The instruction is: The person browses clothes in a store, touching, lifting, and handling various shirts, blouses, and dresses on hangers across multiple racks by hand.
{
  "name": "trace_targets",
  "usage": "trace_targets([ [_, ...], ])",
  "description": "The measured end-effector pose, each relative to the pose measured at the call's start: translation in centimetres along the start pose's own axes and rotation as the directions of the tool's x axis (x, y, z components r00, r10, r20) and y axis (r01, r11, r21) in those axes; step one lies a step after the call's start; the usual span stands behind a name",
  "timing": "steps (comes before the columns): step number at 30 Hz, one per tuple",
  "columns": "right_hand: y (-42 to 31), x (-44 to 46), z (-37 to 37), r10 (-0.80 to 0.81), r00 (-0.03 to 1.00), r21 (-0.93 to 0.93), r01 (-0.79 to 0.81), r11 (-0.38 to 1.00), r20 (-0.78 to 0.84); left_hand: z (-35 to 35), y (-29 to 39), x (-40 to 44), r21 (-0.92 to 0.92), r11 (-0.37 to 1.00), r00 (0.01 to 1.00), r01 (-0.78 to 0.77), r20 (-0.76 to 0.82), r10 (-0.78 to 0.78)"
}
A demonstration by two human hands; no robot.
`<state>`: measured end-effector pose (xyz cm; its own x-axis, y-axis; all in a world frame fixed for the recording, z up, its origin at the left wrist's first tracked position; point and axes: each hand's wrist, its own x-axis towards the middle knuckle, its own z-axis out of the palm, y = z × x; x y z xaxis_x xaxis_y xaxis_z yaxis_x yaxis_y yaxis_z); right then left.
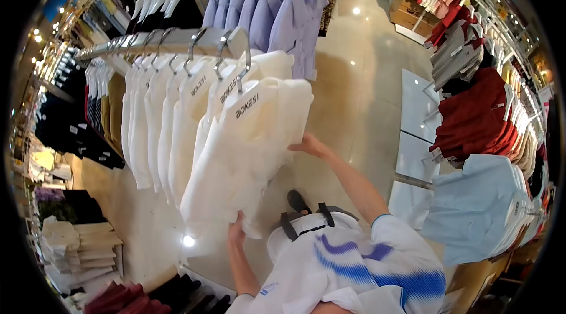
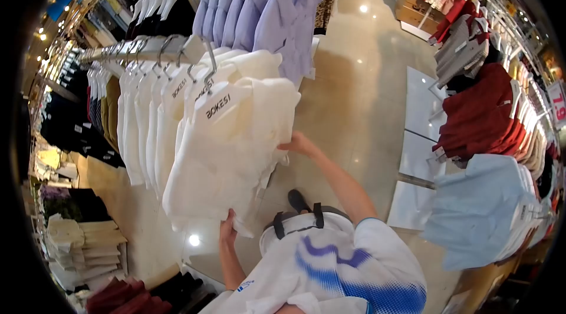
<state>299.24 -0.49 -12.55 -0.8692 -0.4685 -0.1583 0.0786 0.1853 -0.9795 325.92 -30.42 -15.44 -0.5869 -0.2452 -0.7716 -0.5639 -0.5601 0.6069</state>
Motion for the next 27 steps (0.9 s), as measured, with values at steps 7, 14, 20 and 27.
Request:
trace_targets([
  [7, 3.9, 1.1, -1.2, -0.337, 0.930, -0.121, 0.321, 0.939, -0.146, -1.0, -2.6, 4.5, 0.424, 0.794, 0.899, -0.436, 0.164, 0.406],
  [14, 4.3, 0.9, -2.6, 0.022, 0.986, -0.458, -0.097, 0.883, -0.166, -4.2, -7.0, 11.7, 0.377, 0.871, 0.947, -0.316, 0.076, 0.311],
  [20, 6.2, 2.1, -3.3, -0.114, 0.984, -0.515, 0.026, 0.857, -0.140, -3.1, -8.1, 12.0, 0.395, 0.895, 0.945, -0.208, -0.154, 0.287],
  [27, 5.5, 4.6, -4.5, -0.019, 1.000, -0.623, 0.015, 0.782, 0.001, -6.1, -12.7, 12.3, 0.516, 0.856, 0.851, 0.031, -0.463, 0.248],
])
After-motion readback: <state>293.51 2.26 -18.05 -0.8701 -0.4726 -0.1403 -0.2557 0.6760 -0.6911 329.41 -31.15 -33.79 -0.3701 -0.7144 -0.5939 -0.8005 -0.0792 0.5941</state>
